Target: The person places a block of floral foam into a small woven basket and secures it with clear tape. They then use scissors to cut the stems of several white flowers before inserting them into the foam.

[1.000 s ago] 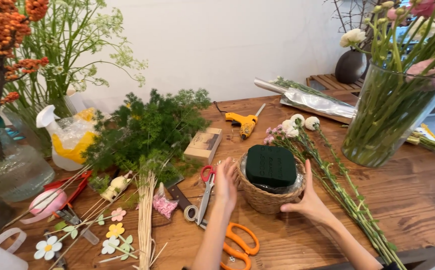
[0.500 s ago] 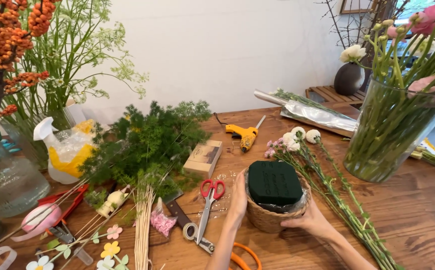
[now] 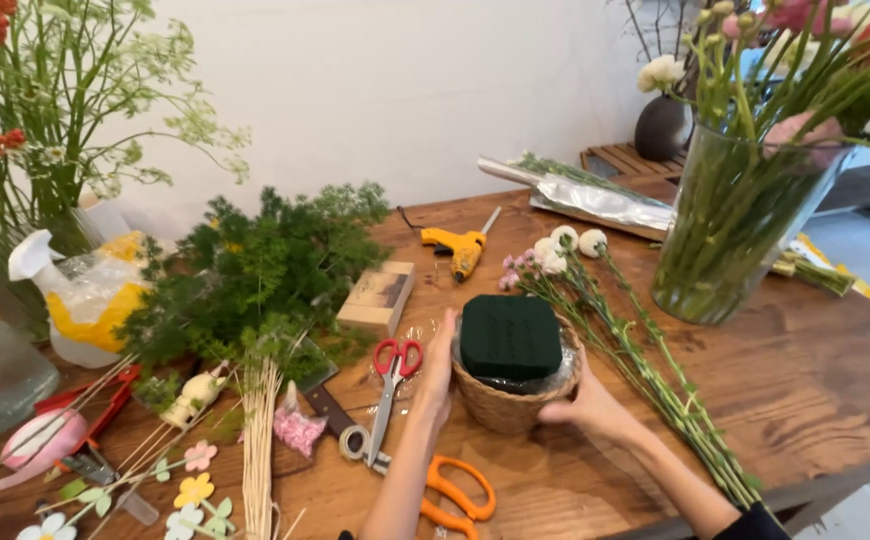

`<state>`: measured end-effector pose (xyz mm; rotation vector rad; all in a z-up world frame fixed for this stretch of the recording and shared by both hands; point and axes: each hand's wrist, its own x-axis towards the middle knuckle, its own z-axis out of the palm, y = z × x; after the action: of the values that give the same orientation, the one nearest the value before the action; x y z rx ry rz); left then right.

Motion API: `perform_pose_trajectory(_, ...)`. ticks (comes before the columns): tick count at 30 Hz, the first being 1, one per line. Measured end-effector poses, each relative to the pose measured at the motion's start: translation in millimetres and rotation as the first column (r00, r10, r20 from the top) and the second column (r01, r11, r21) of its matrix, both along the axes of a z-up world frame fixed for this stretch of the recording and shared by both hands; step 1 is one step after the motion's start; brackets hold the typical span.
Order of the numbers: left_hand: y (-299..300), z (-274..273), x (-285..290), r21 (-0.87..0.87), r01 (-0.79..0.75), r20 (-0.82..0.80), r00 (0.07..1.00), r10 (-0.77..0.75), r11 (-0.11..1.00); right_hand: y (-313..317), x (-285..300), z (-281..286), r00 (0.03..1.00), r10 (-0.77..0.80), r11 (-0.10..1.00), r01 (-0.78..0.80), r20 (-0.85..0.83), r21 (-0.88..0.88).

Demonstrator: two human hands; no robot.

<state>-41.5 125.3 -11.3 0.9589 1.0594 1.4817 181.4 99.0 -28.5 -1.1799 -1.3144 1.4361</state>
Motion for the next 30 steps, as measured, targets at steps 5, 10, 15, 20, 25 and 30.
perform_pose_trajectory(5, -34, 37, 7, -0.088, -0.041, 0.015, 0.999, 0.043, 0.995, -3, -28, 75, 0.981, -0.156, 0.986, 0.162, -0.119, 0.045)
perform_pose_trajectory(10, -37, 50, 14, -0.072, -0.098, 0.007, 0.995, 0.099, 0.993, -5, -50, 124, 0.978, -0.169, 0.985, 0.173, 0.125, -0.019)
perform_pose_trajectory(15, -40, 46, 9, -0.019, -0.080, 0.058, 0.995, 0.081, 0.997, 8, -47, 108, 0.979, -0.198, 0.980, 0.199, 0.046, -0.008)
perform_pose_trajectory(20, -36, 43, 5, 0.032, -0.083, 0.089, 0.993, 0.080, 0.996, 16, -47, 99, 0.977, -0.215, 0.976, 0.215, -0.013, 0.042)
perform_pose_trajectory(25, -19, 33, -7, -0.071, -0.017, -0.015, 1.000, 0.016, 0.997, -56, -58, 151, 0.987, -0.156, 0.986, 0.154, -0.029, -0.069)
perform_pose_trajectory(30, -34, 49, -23, -0.009, -0.247, 0.021, 0.969, 0.247, 0.969, -41, -14, 111, 0.992, -0.078, 0.994, 0.070, -0.102, -0.078)
